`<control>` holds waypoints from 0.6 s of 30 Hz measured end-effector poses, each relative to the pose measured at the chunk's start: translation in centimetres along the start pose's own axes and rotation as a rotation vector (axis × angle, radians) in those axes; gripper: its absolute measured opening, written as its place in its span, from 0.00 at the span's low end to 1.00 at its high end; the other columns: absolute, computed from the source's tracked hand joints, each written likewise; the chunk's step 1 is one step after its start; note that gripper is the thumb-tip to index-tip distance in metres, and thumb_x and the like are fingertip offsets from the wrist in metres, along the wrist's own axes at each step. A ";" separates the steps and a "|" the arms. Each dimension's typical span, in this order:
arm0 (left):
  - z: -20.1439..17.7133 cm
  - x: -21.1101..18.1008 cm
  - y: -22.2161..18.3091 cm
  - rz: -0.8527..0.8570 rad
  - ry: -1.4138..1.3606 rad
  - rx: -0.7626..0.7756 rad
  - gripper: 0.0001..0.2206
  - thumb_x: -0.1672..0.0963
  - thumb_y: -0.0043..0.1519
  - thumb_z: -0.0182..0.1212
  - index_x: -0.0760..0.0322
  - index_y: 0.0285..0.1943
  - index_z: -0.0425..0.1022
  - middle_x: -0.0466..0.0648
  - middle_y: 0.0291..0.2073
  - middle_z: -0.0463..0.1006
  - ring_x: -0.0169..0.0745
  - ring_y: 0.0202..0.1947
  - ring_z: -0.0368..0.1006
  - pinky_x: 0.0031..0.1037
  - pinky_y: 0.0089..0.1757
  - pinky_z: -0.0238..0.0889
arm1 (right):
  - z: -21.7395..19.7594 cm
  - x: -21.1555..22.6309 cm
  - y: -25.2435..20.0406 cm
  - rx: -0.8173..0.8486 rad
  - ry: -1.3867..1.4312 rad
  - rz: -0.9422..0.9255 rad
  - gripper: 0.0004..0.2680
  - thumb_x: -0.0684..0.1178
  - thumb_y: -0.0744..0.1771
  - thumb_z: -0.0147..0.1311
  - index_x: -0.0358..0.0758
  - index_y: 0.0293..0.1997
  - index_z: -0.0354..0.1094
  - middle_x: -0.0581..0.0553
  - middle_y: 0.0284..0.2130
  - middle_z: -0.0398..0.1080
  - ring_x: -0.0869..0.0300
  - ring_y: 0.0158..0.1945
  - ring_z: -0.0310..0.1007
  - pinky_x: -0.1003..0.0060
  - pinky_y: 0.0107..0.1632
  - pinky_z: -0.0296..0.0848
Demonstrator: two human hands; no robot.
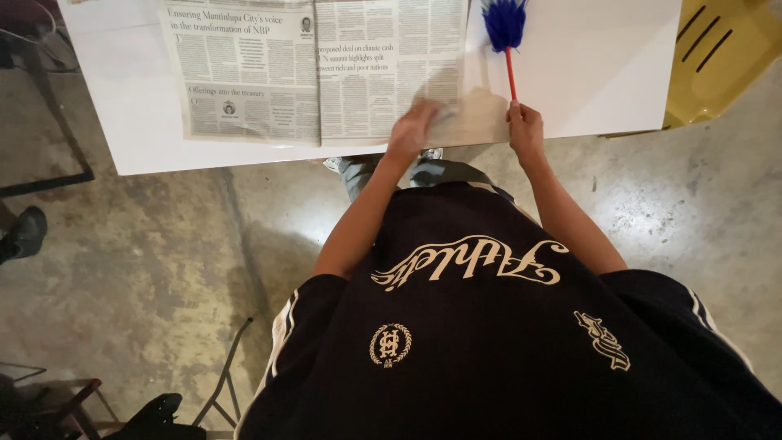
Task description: Dusting and flipping through newspapers on a table.
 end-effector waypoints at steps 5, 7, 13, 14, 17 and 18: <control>-5.3 1.2 3.8 -0.466 -0.405 -0.209 0.15 0.62 0.63 0.65 0.58 0.59 0.76 0.51 0.39 0.84 0.40 0.34 0.81 0.27 0.41 0.75 | -0.5 0.1 -1.2 -0.027 0.149 0.118 0.17 0.59 0.73 0.48 0.41 0.27 0.62 0.56 0.14 0.54 0.69 0.16 0.52 0.68 0.19 0.52; -7.0 1.2 4.7 -0.484 -0.426 -0.211 0.19 0.61 0.58 0.70 0.57 0.60 0.77 0.50 0.36 0.86 0.37 0.31 0.81 0.26 0.38 0.74 | -0.5 -0.6 -0.7 -0.029 0.194 0.098 0.17 0.59 0.73 0.49 0.41 0.27 0.60 0.56 0.15 0.54 0.69 0.16 0.52 0.67 0.19 0.52; -3.7 6.3 4.4 -0.510 -0.519 -0.182 0.16 0.57 0.51 0.79 0.62 0.48 0.84 0.48 0.31 0.87 0.31 0.27 0.78 0.23 0.33 0.71 | 0.0 2.1 -1.4 0.009 0.369 0.134 0.16 0.59 0.73 0.48 0.45 0.27 0.56 0.57 0.14 0.50 0.69 0.15 0.47 0.67 0.18 0.49; -2.6 7.5 4.1 -0.538 -0.555 -0.176 0.12 0.57 0.53 0.80 0.65 0.42 0.86 0.48 0.30 0.86 0.31 0.26 0.76 0.23 0.31 0.69 | 0.3 2.4 -1.4 0.029 0.397 0.136 0.16 0.59 0.73 0.48 0.45 0.28 0.56 0.57 0.15 0.50 0.69 0.15 0.48 0.67 0.19 0.49; -1.9 9.2 4.0 -0.698 -0.781 -0.283 0.09 0.55 0.58 0.74 0.65 0.39 0.86 0.46 0.25 0.84 0.30 0.21 0.70 0.22 0.26 0.65 | 1.4 3.2 -1.2 0.059 0.448 0.170 0.18 0.60 0.72 0.49 0.44 0.26 0.53 0.57 0.14 0.50 0.68 0.14 0.47 0.67 0.18 0.48; -1.2 11.2 3.7 -0.700 -0.781 -0.289 0.09 0.55 0.58 0.74 0.65 0.39 0.86 0.46 0.25 0.84 0.30 0.21 0.70 0.22 0.26 0.65 | 1.8 4.1 -1.4 0.063 0.444 0.168 0.18 0.60 0.72 0.49 0.44 0.26 0.53 0.57 0.14 0.50 0.68 0.14 0.47 0.67 0.18 0.48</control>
Point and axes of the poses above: each hand's wrist, its own y-axis towards the middle knuckle, its own z-axis out of the palm, x = y × z, the point moved 7 cm from there along y, towards the middle knuckle
